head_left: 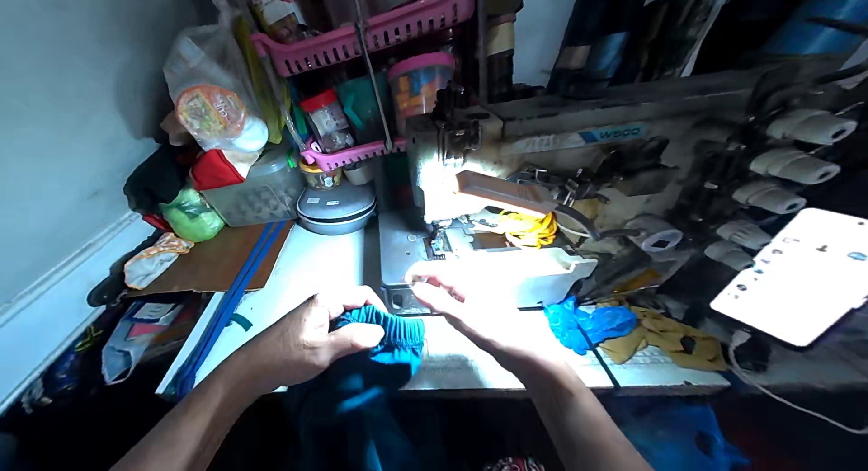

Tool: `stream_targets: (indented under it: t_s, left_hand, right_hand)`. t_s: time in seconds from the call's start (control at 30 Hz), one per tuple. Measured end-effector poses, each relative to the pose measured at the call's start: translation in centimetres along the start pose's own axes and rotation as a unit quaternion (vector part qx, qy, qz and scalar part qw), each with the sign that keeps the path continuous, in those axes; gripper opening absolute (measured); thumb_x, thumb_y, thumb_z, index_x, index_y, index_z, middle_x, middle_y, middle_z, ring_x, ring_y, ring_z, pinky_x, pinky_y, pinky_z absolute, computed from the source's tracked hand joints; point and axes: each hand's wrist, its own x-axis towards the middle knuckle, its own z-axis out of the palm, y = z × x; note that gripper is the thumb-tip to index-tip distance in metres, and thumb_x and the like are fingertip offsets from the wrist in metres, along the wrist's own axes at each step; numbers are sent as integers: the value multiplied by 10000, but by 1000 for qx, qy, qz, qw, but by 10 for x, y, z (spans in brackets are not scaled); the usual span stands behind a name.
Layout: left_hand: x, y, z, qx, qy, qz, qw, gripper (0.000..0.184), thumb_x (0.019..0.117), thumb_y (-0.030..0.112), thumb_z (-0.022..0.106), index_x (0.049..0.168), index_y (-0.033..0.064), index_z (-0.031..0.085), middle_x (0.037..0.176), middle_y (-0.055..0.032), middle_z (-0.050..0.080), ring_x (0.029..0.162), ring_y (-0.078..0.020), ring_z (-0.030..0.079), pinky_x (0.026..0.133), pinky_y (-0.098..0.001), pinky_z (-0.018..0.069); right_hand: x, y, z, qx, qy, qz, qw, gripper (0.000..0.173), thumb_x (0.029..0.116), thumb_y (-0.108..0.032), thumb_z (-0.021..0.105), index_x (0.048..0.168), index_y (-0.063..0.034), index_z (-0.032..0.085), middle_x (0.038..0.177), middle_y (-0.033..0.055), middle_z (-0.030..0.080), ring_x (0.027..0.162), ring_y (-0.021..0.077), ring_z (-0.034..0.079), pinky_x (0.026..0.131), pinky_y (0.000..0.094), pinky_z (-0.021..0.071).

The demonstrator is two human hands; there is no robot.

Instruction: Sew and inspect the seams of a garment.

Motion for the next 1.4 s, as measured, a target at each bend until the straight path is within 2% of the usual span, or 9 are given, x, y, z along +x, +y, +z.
stream_targets:
  t_s: [0.07,0.17,0.3,0.43,0.67,0.9,1.03,1.2,1.4]
  left_hand:
    - [-9,4,0,-44,-41,49,997,116,992,278,614,1014,207,702,925,165,687,879,83,629,795,-136,527]
    - [-26,1,-18,-77,-24,110,991,207,969,477,615,982,309,735,897,207,690,851,113,618,749,-108,504]
    - [-34,-21,-38,-82,58,12,995,192,956,364,630,909,223,753,982,86,707,934,-6,644,787,-181,528]
    - [-3,-26,-2,-76,29,-199,977,158,1059,107,511,998,53,646,878,12,717,820,-90,719,770,-281,609]
    - [-19,-25,-2,-7,73,-67,995,83,937,18,667,999,66,694,847,8,680,760,-60,642,718,-216,550]
    - [-103,21,-18,-77,7,33,997,322,963,224,697,1284,205,691,1026,65,728,917,2,677,813,-165,565]
    - [-161,35,-41,109,107,-69,986,184,962,85,656,1132,122,716,892,40,725,764,-16,662,684,-180,552]
    - [-292,82,-69,280,283,-71,915,159,962,117,627,1086,178,706,969,92,708,839,6,661,746,-165,567]
    - [-443,135,26,303,355,-131,875,120,897,259,715,1014,236,721,1014,112,708,933,-23,674,804,-205,579]
  right_hand:
    - [-25,-18,0,149,-209,1,966,326,950,-369,674,1201,-160,665,945,-120,640,806,-71,577,729,141,499]
    - [-57,-26,-9,144,-360,26,921,139,954,-207,704,1010,-89,656,862,-96,675,791,-69,614,724,151,512]
    - [-63,-3,-58,39,-147,141,978,178,994,-238,551,864,-171,652,649,-137,529,551,-64,467,515,141,398]
    - [-44,-1,-63,14,-60,248,967,152,1053,-214,567,976,-91,611,611,-54,470,469,17,431,459,176,388]
    - [-72,3,-65,-16,-2,97,995,143,899,-230,677,1034,-185,686,623,-106,554,451,-33,452,423,149,396]
    - [-68,-81,-66,-34,41,-74,996,298,962,-293,668,1254,-353,689,751,-124,661,510,-38,530,471,122,466]
    - [-23,-94,-4,-30,9,-119,992,257,937,-226,680,1190,-259,714,855,-93,740,592,21,650,495,163,537]
    - [-18,-143,108,50,-110,-200,972,188,1001,-249,626,1184,-235,665,827,-129,698,514,-21,553,397,135,435]
    - [-73,-144,222,153,-291,-228,917,171,1019,-165,590,1172,-176,666,921,-57,690,622,22,635,524,209,571]
